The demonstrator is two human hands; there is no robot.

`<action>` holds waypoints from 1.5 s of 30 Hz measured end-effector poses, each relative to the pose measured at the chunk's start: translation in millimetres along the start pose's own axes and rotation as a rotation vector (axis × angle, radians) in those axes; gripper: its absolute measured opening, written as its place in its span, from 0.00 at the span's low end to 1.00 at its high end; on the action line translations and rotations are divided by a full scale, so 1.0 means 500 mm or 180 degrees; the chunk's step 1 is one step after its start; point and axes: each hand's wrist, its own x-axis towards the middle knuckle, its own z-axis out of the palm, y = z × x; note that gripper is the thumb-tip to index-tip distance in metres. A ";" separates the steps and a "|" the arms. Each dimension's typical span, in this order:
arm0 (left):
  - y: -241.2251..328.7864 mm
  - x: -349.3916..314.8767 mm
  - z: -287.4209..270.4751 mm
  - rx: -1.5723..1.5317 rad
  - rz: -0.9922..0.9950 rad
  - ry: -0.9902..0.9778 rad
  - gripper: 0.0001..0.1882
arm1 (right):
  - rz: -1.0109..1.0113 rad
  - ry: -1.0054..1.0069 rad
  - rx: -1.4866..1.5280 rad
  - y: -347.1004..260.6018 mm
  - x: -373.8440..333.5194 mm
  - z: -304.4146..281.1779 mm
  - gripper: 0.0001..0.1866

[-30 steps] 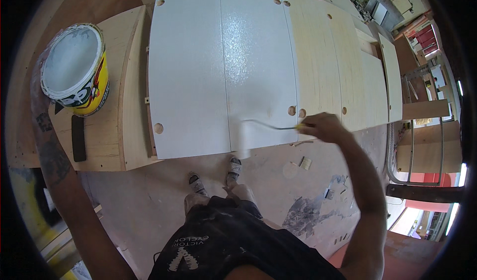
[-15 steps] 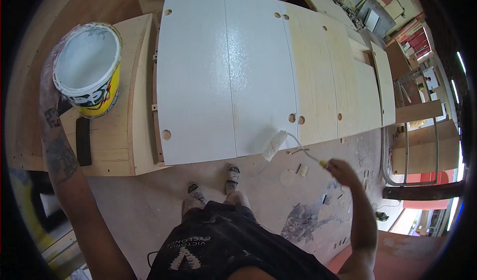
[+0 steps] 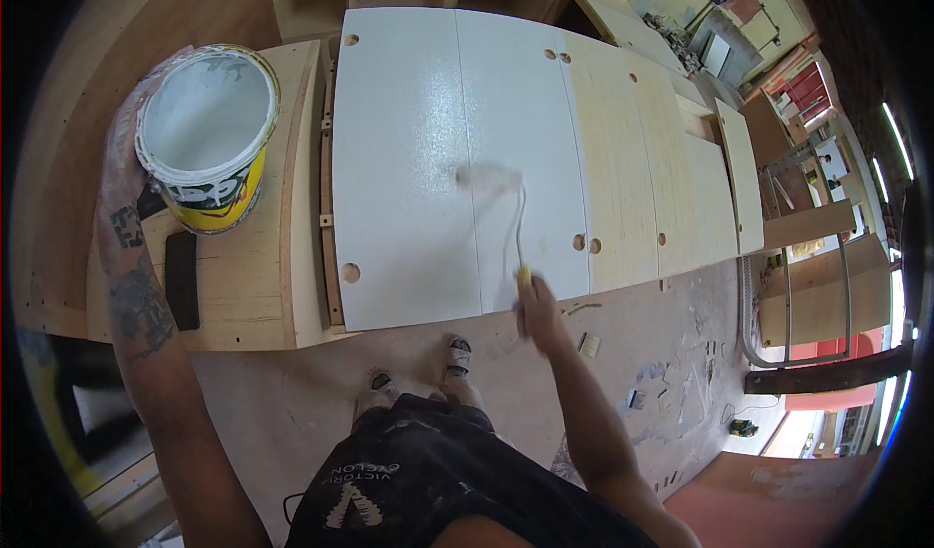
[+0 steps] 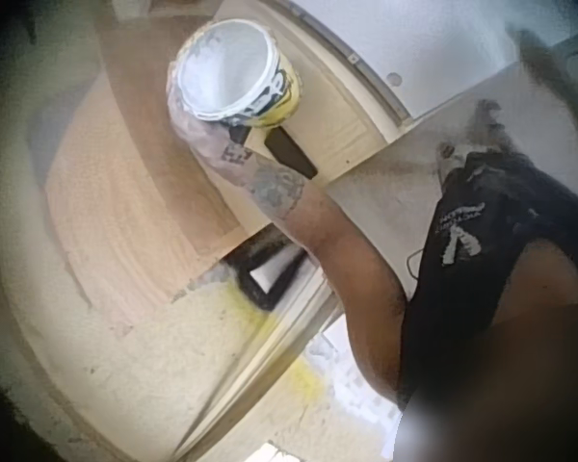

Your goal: Applying white paint to wooden cabinet panels using a roller.

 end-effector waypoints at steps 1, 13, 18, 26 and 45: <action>-0.003 0.006 0.007 -0.0122 -0.0068 -0.0020 0.28 | 0.0020 0.0082 0.0037 -0.044 0.050 0.002 0.22; -0.062 -0.005 -0.036 -0.0622 -0.0176 0.0107 0.28 | 0.0505 0.0146 -0.0701 0.064 -0.266 -0.036 0.20; -0.082 -0.011 -0.031 -0.0409 -0.0029 0.0240 0.28 | 0.1107 0.0197 0.0366 0.067 -0.418 -0.099 0.20; -0.096 -0.043 -0.048 0.0366 0.0119 0.0704 0.29 | 0.0820 0.0413 -0.0621 0.049 -0.109 -0.175 0.25; -0.026 0.049 0.156 -0.0258 0.0664 0.0103 0.31 | 0.1551 0.0284 0.0368 0.113 -0.407 -0.269 0.17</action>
